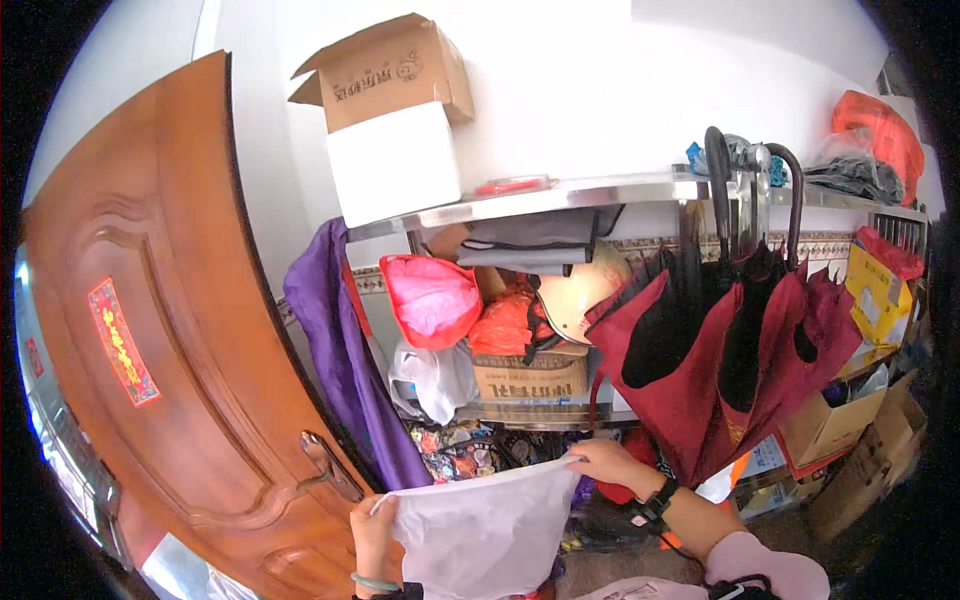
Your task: The person organizes various household items including clothing, a mask, and a helmet by placing them into boxes and bags located on a storage shelf near a staircase.
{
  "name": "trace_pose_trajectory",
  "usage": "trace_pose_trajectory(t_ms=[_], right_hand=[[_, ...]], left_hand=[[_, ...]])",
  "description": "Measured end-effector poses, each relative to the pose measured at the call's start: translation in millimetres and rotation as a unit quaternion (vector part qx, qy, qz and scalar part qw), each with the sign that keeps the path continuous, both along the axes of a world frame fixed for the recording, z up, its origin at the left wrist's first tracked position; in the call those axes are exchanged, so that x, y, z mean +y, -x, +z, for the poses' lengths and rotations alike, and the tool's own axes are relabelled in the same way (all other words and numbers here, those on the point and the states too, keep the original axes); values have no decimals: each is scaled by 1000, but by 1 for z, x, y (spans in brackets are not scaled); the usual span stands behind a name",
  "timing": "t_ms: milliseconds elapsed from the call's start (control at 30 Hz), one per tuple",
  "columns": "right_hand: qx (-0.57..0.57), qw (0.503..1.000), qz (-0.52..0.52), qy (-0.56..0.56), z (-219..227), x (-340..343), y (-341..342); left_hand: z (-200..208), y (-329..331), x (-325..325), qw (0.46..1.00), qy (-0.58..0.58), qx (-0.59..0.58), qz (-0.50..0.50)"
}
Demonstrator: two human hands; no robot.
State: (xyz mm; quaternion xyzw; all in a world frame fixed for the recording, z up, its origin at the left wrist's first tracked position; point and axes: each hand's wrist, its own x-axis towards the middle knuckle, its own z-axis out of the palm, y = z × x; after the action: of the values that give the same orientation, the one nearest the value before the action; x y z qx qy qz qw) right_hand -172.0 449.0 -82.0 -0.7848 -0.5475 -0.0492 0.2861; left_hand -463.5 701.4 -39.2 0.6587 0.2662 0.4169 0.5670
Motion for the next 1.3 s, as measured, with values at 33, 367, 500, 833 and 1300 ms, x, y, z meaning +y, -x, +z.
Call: trace_pose_trajectory(t_ms=[33, 367, 500, 833, 1300], right_hand=[[-2, 1000, 4, 0, 7, -1, 3], [431, 875, 40, -216, 14, 70, -9], [636, 743, 97, -183, 27, 108, 45], [151, 964, 202, -87, 3, 105, 99], [554, 808, 178, 95, -117, 87, 129]], left_hand=[[-2, 1, 5, 1000, 0, -2, 4], [11, -25, 27, 988, -141, -42, 40], [-8, -26, 10, 980, 143, 4, -140], [-78, -19, -38, 919, 346, -161, -98], [-151, 34, -114, 956, 119, 34, 267]])
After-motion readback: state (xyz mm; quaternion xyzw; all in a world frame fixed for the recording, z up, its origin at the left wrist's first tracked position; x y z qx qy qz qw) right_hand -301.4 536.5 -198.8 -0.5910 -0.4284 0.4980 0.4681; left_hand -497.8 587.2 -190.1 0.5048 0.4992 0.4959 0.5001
